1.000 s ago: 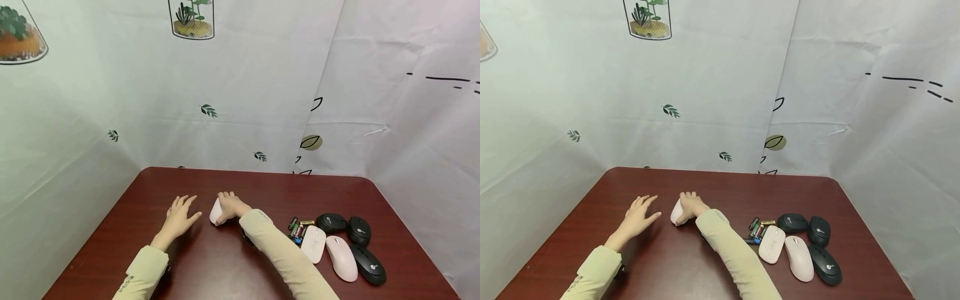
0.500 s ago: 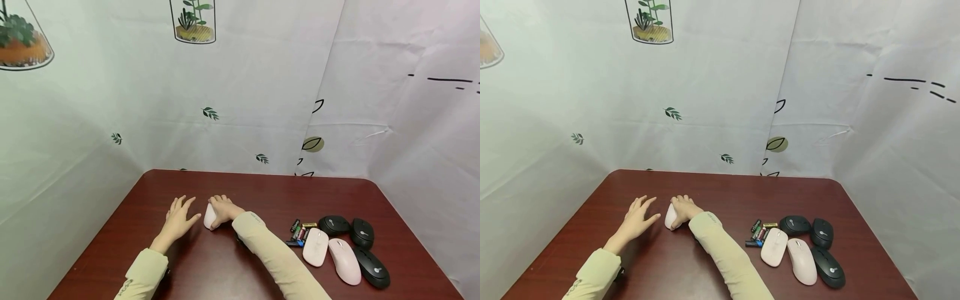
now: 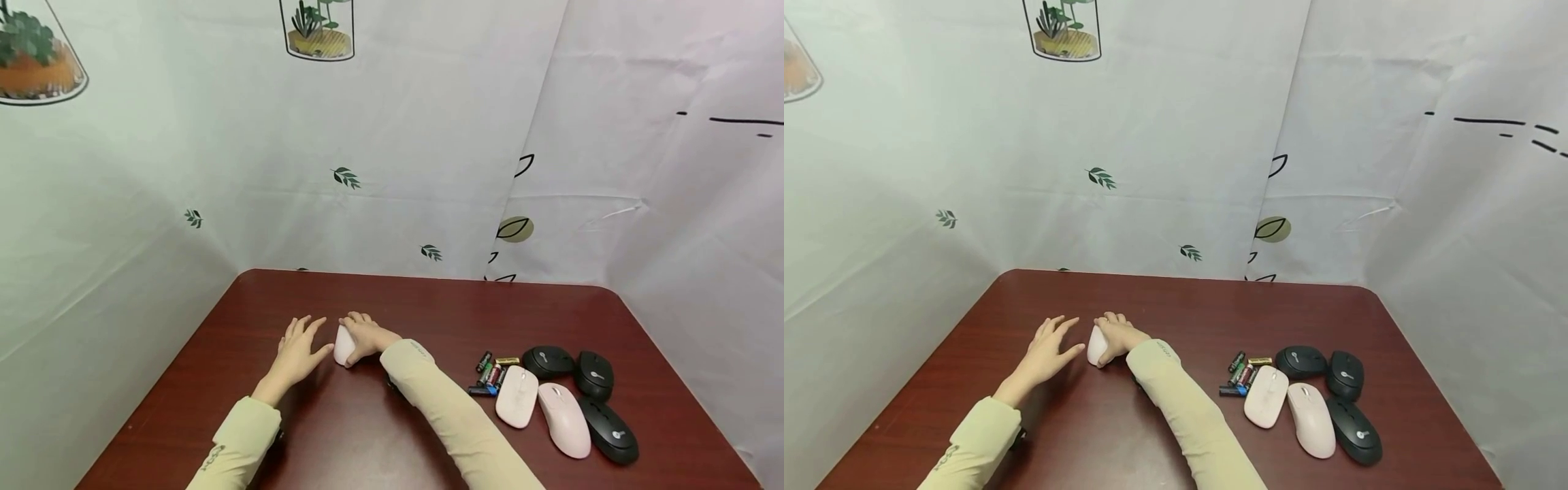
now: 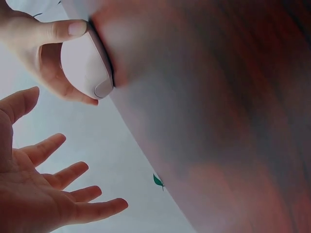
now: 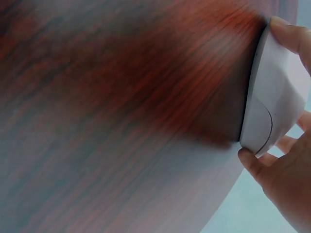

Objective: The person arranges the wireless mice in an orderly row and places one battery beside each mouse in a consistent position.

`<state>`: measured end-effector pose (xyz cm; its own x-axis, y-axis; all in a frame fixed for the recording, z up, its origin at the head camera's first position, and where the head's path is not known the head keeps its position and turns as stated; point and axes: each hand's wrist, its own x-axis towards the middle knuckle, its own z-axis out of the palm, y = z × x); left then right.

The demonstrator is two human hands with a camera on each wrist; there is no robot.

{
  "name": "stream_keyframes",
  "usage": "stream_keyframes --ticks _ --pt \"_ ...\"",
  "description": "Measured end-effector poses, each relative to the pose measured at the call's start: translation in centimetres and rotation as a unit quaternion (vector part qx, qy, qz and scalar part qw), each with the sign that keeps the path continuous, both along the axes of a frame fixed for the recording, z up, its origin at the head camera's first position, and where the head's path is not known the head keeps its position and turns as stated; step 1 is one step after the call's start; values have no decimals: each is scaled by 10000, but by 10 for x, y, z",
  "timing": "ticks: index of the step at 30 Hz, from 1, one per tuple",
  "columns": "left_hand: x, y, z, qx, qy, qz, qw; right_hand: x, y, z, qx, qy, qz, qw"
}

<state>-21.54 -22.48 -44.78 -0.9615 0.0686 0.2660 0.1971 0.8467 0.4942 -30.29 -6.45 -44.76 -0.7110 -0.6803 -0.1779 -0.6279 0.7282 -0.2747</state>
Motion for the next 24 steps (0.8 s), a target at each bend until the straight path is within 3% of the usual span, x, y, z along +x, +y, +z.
stream_keyframes --ticks 7,14,20,24 --pt "-2 10 3 -203 -502 56 9985 2 3 0 -272 -420 -79 9987" --pt "-9 25 3 -200 -262 295 9990 0 19 7 -825 -850 -59 9929" --pt "-17 37 -2 149 -40 120 9998 -2 31 18 -922 -910 28 9916" --pt "-24 44 -1 184 -89 72 9998 -2 37 23 -918 -889 25 9918"
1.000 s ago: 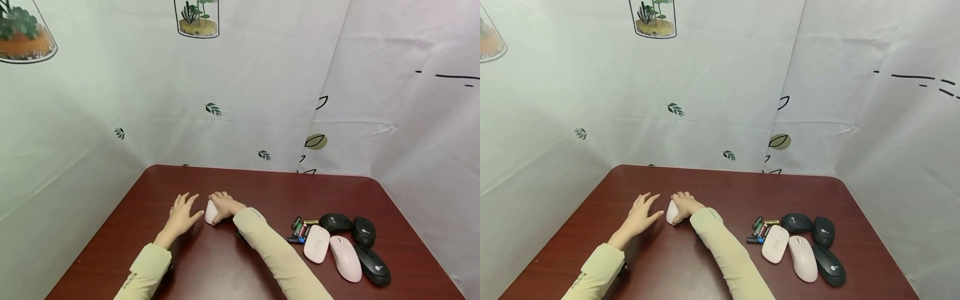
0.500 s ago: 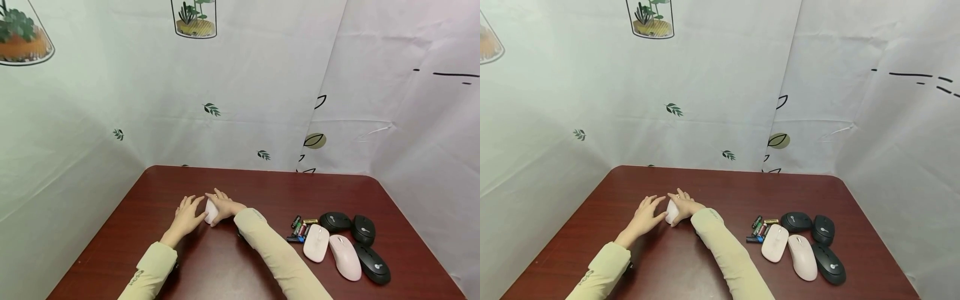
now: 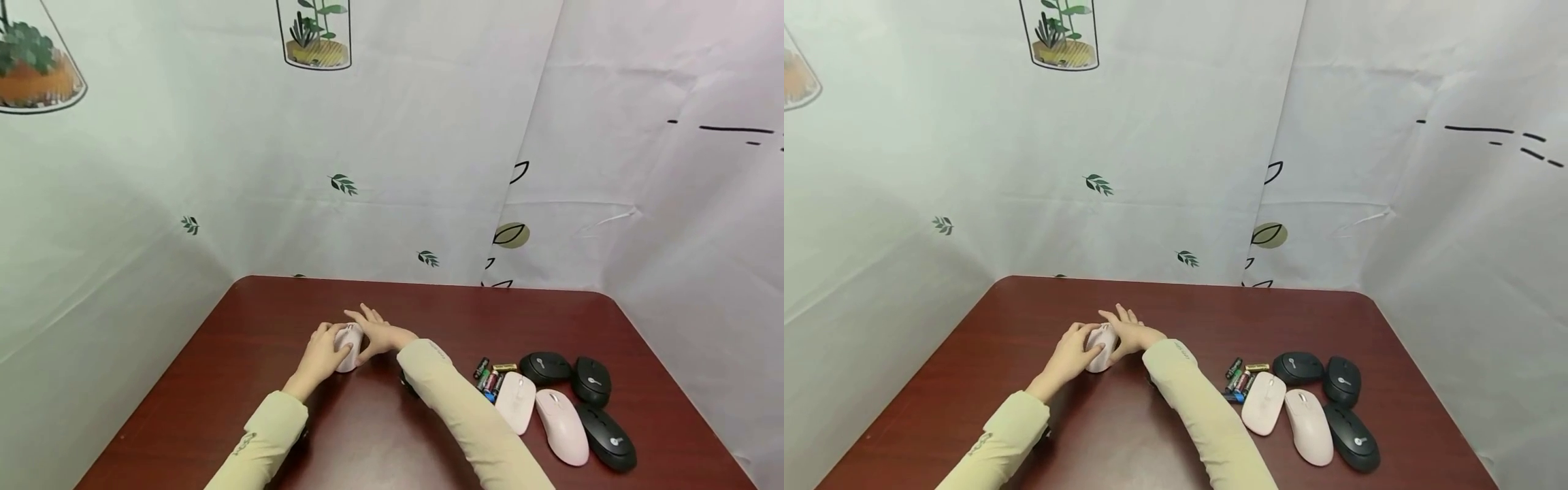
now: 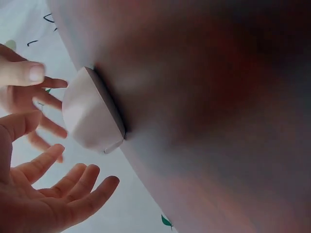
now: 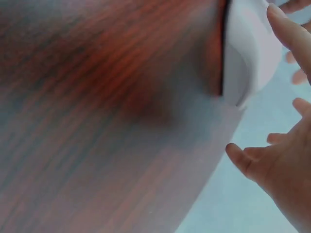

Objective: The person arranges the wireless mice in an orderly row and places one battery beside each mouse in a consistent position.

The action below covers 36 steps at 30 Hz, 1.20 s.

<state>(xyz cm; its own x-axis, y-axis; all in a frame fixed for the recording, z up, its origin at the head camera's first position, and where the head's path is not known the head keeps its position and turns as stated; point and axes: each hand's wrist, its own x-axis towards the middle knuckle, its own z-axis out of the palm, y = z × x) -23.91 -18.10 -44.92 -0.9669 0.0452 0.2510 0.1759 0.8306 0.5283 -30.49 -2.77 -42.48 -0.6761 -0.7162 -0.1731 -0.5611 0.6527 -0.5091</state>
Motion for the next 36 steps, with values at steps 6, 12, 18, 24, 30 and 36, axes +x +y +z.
stream_keyframes --ticks 6,12,18,24,30,36 --pt "-15 11 5 -570 -313 47 9979 -2 8 10 -425 379 541 9969" --pt "-28 21 10 -898 -603 -16 9941 -4 26 26 -612 654 744 9932" --pt "-34 22 12 -903 -937 -77 9915 -1 39 38 -736 725 632 9926" --pt "-35 18 10 -883 -952 16 9915 8 42 46 -890 822 767 9897" --pt "-37 16 13 -1132 -903 -55 9894 17 48 53 -880 1098 837 9865" --pt "-42 18 15 -1163 -942 -179 9886 26 62 61 -871 1092 747 9874"
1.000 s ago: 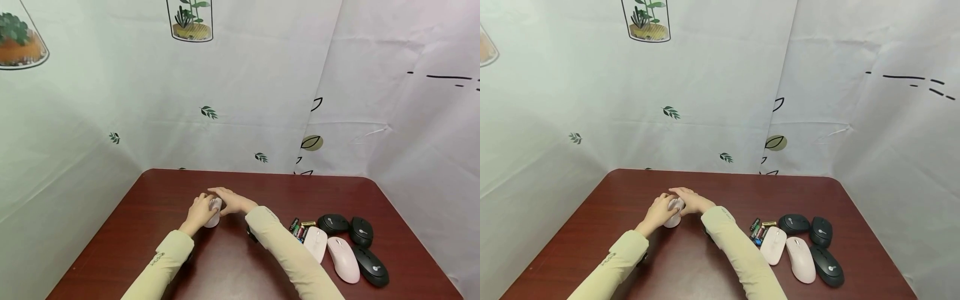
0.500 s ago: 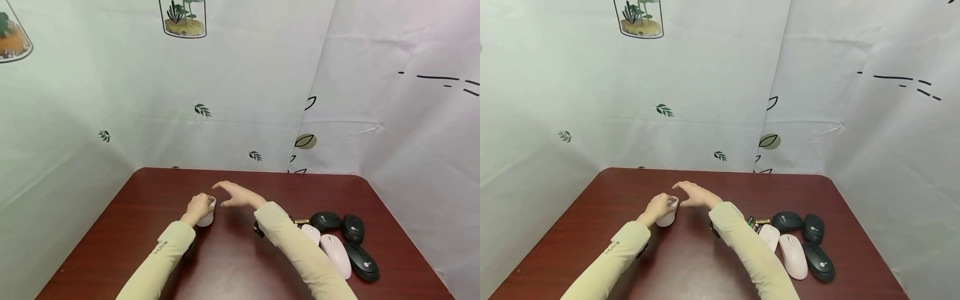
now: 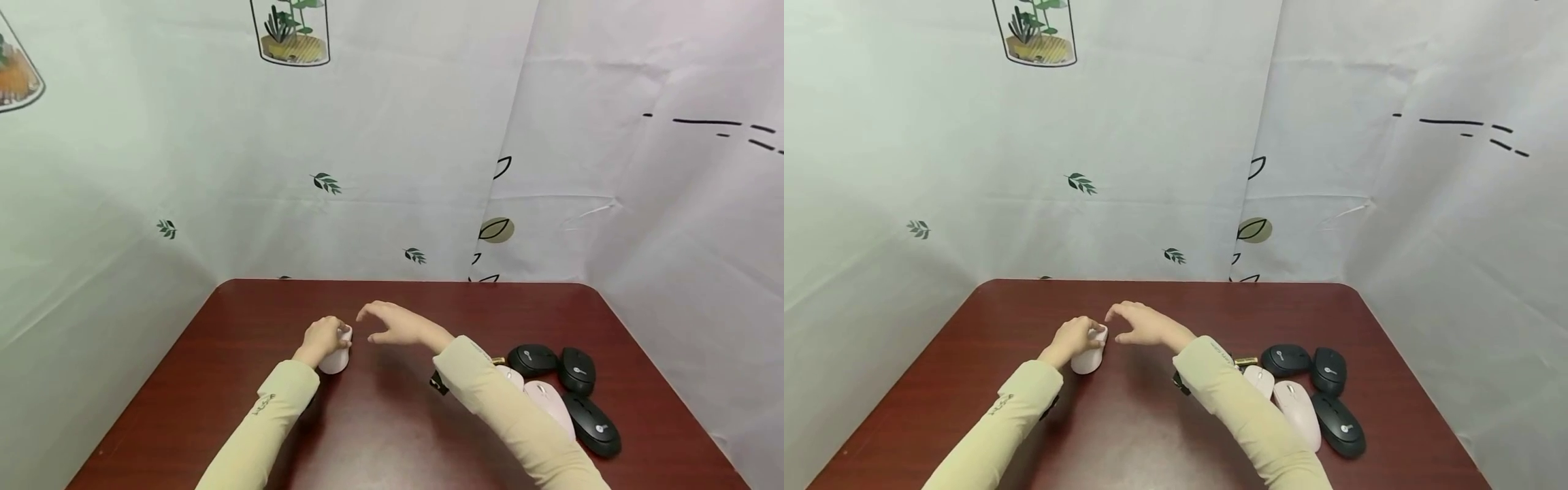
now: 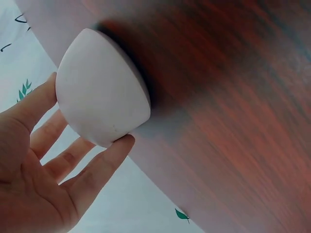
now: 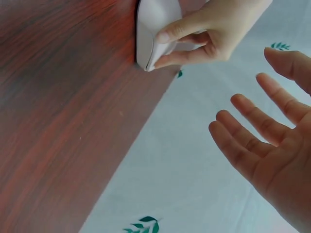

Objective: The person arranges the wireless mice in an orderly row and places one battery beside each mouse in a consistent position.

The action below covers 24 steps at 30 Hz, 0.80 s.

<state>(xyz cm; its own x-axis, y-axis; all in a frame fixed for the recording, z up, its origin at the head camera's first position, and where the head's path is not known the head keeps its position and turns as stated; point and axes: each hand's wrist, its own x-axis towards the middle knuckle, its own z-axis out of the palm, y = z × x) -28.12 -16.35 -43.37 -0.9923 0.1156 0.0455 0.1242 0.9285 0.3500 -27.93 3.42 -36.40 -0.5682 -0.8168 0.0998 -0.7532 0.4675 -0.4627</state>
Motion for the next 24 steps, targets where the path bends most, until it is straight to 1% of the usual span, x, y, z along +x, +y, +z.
stream_keyframes --ticks 3,8,14,18,24 --pt "-1 0 -1 14 -63 -56 10000 4 8 3 38 -2 -95 9999" --pt "-2 0 0 -41 80 -159 9998 8 25 9 -5 34 -270 9996" --pt "-4 0 3 -191 180 -236 9994 10 51 14 67 194 -733 9971" --pt "-5 0 6 -223 38 -198 9995 12 69 15 15 166 -1031 9945" --pt "-3 3 12 -162 -336 73 9993 14 96 15 -98 128 -1395 9901"
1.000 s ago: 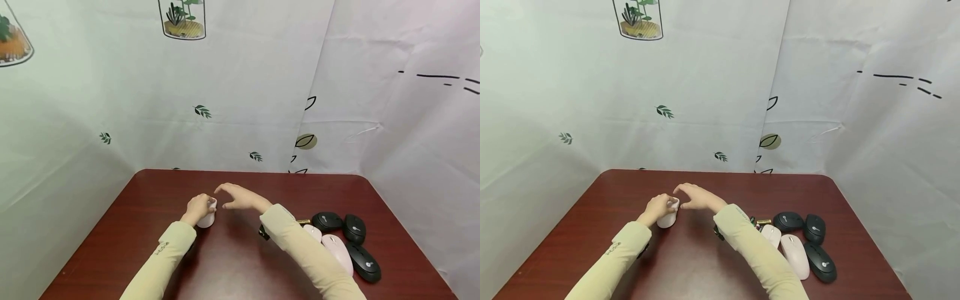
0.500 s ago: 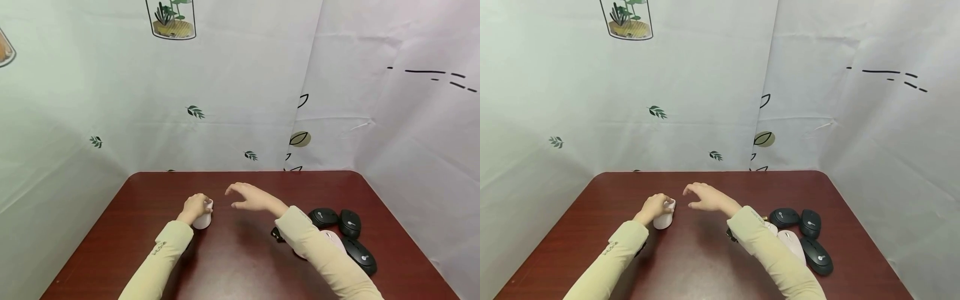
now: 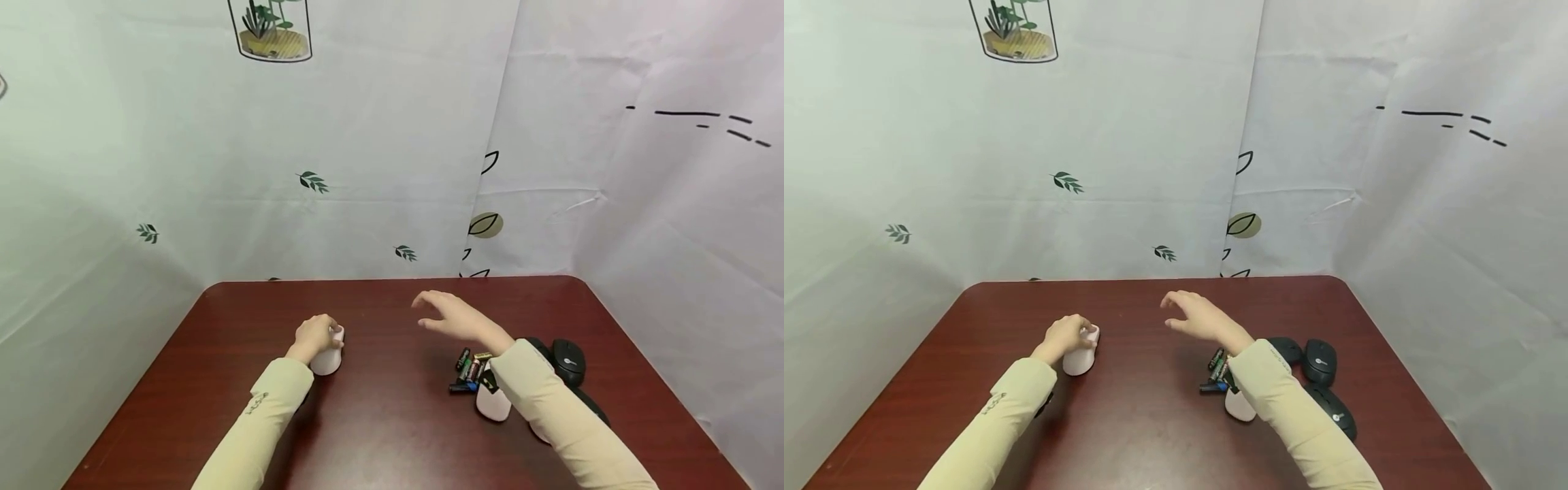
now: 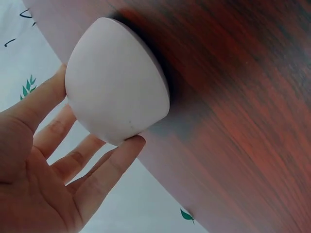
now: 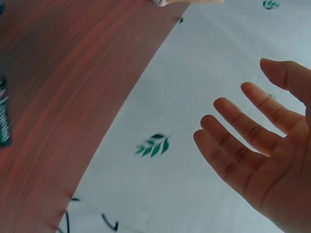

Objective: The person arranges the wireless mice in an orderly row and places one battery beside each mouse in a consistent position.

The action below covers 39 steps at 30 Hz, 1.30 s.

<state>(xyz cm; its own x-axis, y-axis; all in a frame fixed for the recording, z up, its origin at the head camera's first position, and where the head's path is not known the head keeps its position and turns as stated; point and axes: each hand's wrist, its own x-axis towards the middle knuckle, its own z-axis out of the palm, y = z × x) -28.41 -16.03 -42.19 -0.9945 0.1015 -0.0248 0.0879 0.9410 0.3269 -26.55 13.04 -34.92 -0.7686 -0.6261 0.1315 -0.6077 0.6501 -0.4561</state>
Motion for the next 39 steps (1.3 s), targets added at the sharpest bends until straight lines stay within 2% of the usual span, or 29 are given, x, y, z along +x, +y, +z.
stream_keyframes --ticks 6,11,17,28,34,39 --pt "-2 1 1 -19 -34 69 10000 -4 29 -4 -129 148 -263 9995" --pt "-2 -1 0 -87 -3 -39 10000 -4 54 -10 -259 411 -772 9958" --pt "-3 -5 0 -210 135 -124 9996 -2 74 -12 -470 430 -1233 9903" --pt "-1 -2 -2 -100 57 -155 9998 0 120 -23 -160 706 -2108 9748" --pt "-2 0 1 -87 49 -216 9997 -3 150 -24 389 478 -2371 9695" --pt "-2 0 2 -76 31 -260 9996 -3 176 -32 722 -52 -2548 9643"
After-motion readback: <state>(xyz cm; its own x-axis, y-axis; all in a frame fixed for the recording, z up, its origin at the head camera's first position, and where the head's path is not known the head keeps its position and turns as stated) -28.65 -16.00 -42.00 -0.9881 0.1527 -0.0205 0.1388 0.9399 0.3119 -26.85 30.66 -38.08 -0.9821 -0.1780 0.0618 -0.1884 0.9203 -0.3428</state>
